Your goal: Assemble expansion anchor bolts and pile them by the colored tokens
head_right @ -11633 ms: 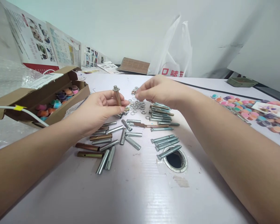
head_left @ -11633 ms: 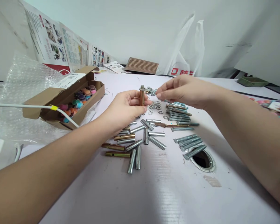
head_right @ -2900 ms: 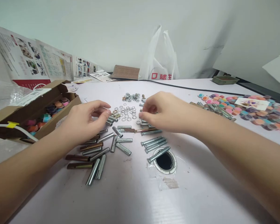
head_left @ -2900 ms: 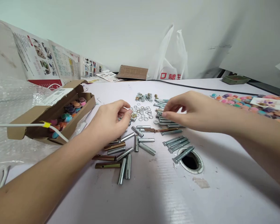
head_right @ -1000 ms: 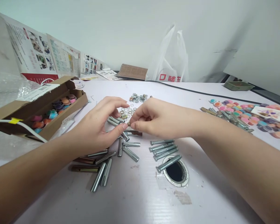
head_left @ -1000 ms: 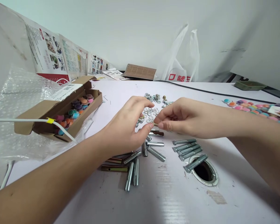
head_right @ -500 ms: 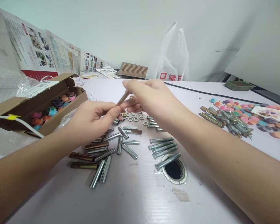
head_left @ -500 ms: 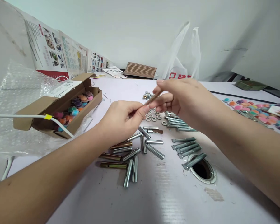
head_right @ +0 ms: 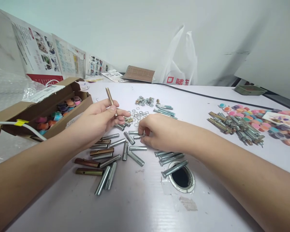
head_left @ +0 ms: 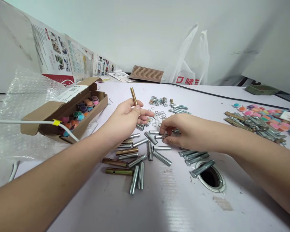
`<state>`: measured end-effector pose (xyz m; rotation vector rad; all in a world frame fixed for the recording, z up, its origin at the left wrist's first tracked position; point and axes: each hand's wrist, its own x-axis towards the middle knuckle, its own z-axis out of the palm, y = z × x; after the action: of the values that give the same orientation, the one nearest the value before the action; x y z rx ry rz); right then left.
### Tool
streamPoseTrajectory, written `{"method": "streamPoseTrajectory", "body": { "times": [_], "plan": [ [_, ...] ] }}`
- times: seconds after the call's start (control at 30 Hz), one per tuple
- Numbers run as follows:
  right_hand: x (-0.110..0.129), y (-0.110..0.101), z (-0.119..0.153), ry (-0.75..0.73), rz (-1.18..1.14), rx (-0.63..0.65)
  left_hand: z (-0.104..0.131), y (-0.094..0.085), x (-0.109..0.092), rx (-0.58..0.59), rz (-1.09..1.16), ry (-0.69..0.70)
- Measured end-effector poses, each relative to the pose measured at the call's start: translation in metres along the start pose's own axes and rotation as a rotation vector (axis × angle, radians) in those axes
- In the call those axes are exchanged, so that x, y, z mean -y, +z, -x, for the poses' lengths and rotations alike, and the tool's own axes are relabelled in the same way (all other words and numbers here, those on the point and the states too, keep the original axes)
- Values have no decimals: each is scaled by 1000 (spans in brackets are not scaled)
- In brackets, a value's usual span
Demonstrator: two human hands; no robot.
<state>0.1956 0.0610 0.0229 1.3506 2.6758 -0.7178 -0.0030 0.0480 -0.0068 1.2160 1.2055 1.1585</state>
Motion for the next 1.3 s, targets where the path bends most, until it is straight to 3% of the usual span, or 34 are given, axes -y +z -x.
{"method": "streamPoseTrajectory", "body": {
  "times": [0.2, 0.33, 0.47, 0.67, 0.93, 1.0, 1.13, 1.2, 1.3],
  "plan": [
    [9, 2, 5, -121, -80, -137, 0, 1, 1, -6, 46, 72],
    [43, 23, 1, -286, -128, -167, 1, 4, -1, -46, -5, 137],
    [71, 45, -13, -402, 21, -214, -1, -1, -3, -72, -52, 159],
    [73, 45, -26, -208, 80, -65, -3, -12, -5, -158, -266, 250],
    [51, 40, -21, -188, -192, -128, -4, -15, -6, -217, -535, 259],
    [44, 27, -14, -246, -280, -270, -4, -17, -6, -198, -618, 260],
    [32, -1, -4, -297, -406, -784, 0, -14, -7, -78, -731, 284],
    [26, -7, -5, -258, -360, -868, 3, -11, -7, -30, -754, 286],
    [21, -9, -8, -223, -249, -828, 6, -8, -8, 7, -776, 290]
  ]
}}
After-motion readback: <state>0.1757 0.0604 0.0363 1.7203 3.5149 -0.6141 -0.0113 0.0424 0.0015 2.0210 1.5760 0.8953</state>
